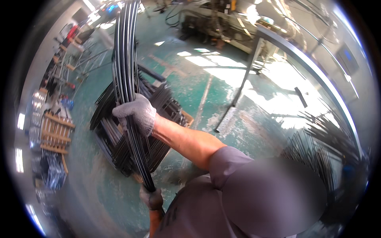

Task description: The person repeatedly picks up bundles of long, bent metal rods from a wooden pallet and stacks them onto a metal rack. The person wears gloves and handles the rods by hand, moving them from the pallet to the rack in a repetitive cycle.

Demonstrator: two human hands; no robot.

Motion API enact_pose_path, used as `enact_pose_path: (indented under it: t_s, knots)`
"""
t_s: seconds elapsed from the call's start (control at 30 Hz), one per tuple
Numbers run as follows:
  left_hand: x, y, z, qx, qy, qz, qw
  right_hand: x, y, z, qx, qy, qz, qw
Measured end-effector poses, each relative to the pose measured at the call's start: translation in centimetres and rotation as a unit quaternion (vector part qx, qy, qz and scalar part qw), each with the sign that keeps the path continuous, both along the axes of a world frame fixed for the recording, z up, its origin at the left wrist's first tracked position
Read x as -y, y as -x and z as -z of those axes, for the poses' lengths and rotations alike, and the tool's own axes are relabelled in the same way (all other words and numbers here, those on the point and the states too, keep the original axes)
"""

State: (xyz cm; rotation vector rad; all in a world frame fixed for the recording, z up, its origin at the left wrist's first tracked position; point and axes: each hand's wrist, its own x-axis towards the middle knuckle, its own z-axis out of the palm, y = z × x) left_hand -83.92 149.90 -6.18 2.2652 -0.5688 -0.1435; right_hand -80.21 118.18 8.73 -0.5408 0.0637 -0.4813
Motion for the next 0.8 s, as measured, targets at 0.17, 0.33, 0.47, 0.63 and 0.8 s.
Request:
enact_pose_path:
  t_s: [0.17, 0.33, 0.47, 0.63, 0.8]
  knots:
    - [8.9, 3.9, -1.9, 0.067, 0.024, 0.122, 0.99, 7.7, 11.6, -2.0, 0.031, 0.028, 0.074, 0.996]
    - [15.5, 11.4, 5.0, -0.022, 0.038, 0.264, 0.963, 10.7, 28.2, 3.0, -0.007, 0.072, 0.249, 0.966]
    - [19.4, 17.8, 8.4, -0.075, -0.03, 0.447, 0.891, 8.9, 43.5, 7.2, 0.042, 0.078, 0.355, 0.931]
    - [25.6, 25.0, 13.0, -0.059, -0.17, 0.661, 0.728, 1.1, 58.4, 12.9, -0.017, 0.066, 0.543, 0.837]
    - [33.2, 33.3, 12.0, 0.009, -0.284, 0.752, 0.594, -6.6, 68.3, 13.7, -0.083, 0.105, 0.731, 0.669]
